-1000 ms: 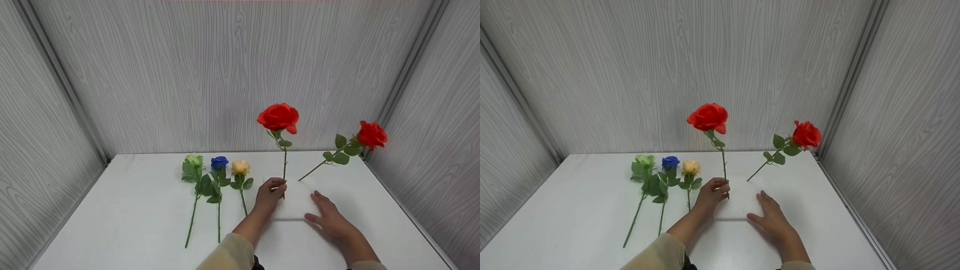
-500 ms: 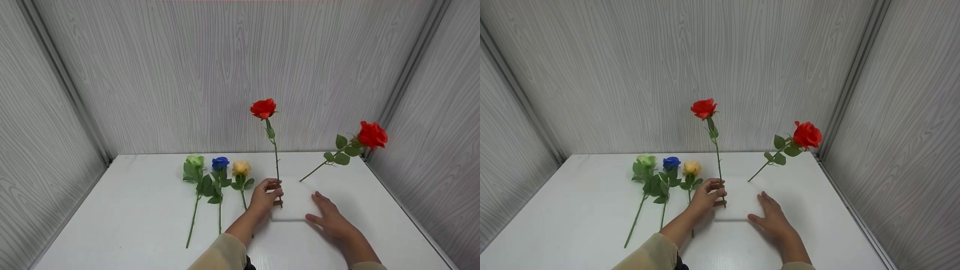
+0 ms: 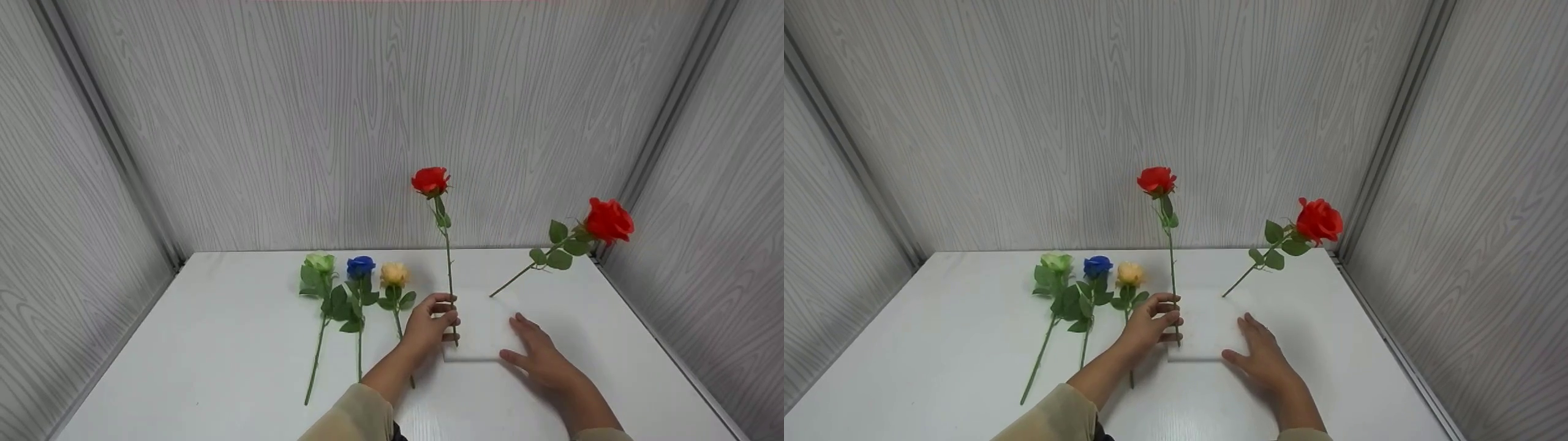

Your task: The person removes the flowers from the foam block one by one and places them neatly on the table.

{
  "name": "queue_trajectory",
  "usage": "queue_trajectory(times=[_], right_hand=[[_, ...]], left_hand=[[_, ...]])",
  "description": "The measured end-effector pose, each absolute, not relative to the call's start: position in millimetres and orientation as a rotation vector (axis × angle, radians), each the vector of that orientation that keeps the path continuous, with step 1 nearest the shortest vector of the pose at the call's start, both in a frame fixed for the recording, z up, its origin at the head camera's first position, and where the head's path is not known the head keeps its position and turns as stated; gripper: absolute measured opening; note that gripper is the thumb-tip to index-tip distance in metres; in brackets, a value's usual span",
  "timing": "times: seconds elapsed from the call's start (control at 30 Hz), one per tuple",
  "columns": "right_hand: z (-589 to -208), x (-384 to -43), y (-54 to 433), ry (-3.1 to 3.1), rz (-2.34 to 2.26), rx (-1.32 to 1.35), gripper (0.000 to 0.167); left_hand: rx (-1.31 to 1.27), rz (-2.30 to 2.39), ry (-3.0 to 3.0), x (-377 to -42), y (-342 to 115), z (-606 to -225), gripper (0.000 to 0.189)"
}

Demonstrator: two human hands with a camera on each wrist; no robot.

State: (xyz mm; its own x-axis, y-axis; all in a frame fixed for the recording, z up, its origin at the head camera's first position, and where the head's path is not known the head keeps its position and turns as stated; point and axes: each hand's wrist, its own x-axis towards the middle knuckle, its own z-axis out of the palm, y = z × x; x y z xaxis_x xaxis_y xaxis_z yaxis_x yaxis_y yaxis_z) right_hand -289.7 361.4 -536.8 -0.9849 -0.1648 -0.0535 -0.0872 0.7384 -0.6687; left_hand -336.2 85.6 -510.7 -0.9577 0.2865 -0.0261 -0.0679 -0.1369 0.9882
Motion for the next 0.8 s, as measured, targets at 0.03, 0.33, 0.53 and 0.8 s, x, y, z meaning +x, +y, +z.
queue_trajectory(times=[0.03,0.33,0.53,0.8], right_hand=[[-536.7,-289.7,361.6,2.831,-1.074,-0.212,0.091],[-534.3,-288.4,362.4,2.842,-1.097,-0.261,0.089],[-535.5,-288.5,361.6,2.854,-1.084,-0.263,0.089],[-535.6,-288.9,361.0,2.844,-1.089,-0.258,0.089]], left_hand=[[0.246,2.19,1.892,-336.5,84.8,-510.1,0.029],[0.163,2.14,1.975,-344.1,72.9,-509.6,0.027],[0.16,2.104,2.013,-341.7,64.1,-509.4,0.032],[0.162,2.083,2.039,-339.8,53.6,-511.9,0.034]])
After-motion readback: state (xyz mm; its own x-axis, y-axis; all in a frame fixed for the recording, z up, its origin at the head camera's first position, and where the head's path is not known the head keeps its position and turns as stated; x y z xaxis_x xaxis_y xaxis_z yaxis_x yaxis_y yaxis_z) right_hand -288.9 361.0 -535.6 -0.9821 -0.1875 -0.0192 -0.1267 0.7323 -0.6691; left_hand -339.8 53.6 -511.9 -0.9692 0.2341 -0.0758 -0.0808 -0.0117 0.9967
